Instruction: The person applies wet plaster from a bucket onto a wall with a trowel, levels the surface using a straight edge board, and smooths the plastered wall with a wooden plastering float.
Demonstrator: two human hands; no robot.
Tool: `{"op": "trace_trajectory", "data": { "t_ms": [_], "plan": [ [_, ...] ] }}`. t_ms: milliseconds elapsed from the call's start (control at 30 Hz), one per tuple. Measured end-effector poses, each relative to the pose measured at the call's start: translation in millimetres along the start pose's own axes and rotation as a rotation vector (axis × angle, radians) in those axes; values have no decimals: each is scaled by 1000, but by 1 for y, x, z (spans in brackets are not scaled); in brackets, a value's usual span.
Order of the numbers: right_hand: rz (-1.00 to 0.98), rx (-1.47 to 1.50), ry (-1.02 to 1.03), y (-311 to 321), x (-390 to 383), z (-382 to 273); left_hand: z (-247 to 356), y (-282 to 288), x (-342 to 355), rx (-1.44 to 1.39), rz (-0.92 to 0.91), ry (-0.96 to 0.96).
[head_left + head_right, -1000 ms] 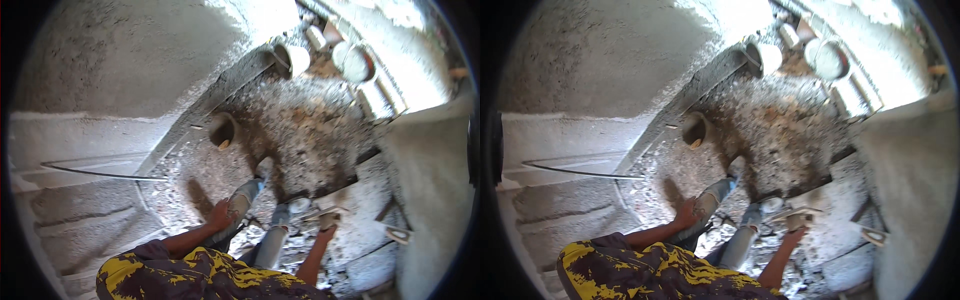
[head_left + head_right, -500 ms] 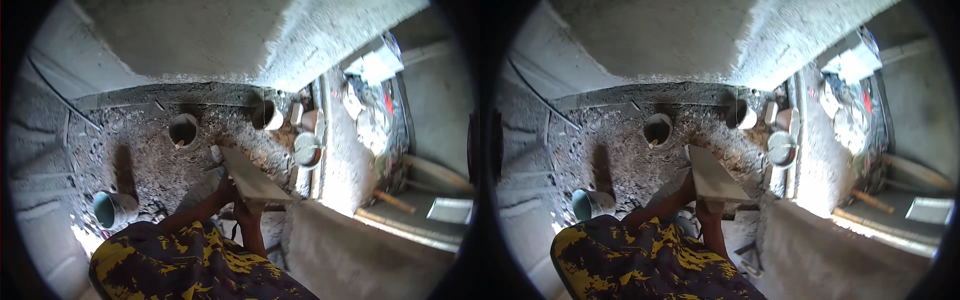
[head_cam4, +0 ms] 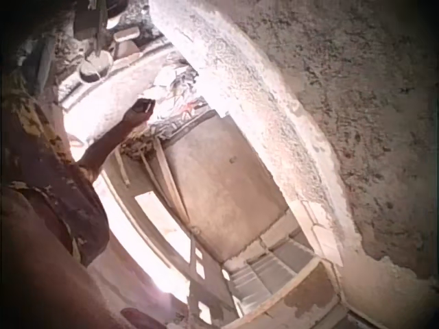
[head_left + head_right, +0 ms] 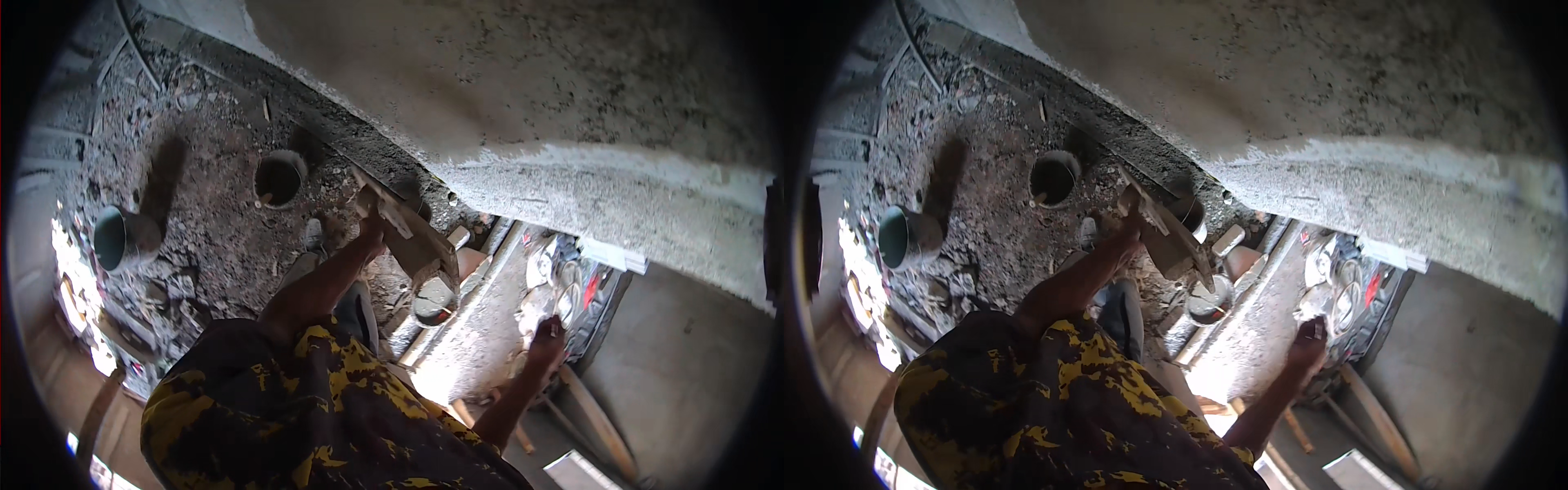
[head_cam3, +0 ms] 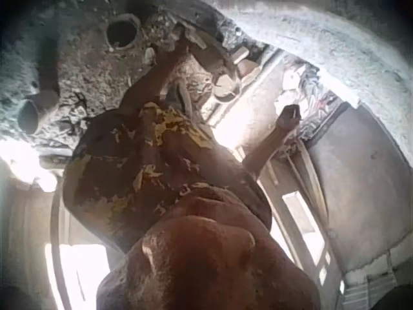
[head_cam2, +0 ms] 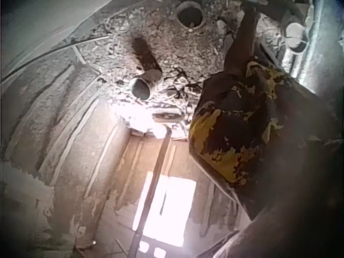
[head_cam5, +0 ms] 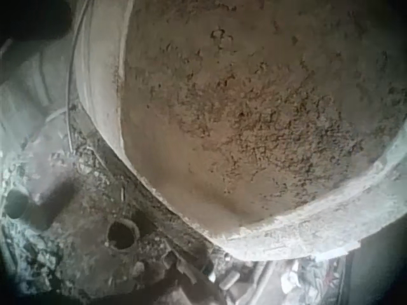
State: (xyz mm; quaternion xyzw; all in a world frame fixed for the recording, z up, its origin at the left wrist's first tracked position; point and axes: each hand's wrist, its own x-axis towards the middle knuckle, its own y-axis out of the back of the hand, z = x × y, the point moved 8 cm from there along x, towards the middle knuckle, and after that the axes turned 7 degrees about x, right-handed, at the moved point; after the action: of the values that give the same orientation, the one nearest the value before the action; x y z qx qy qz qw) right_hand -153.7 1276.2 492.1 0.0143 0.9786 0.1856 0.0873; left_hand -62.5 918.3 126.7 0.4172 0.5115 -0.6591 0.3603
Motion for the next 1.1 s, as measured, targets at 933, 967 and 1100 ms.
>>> {"op": "trace_trajectory", "data": {
  "t_ms": [933,967,1100],
  "plan": [
    [427,-558,1956,-188,214,-361,-10,-278,158,-616,104,-431],
    [421,-577,1941,-189,215,-359,-5,-275,164,-594,115,-480],
    [460,-667,2044,-218,221,-345,66,-229,193,-175,332,-664]
  ]
}}
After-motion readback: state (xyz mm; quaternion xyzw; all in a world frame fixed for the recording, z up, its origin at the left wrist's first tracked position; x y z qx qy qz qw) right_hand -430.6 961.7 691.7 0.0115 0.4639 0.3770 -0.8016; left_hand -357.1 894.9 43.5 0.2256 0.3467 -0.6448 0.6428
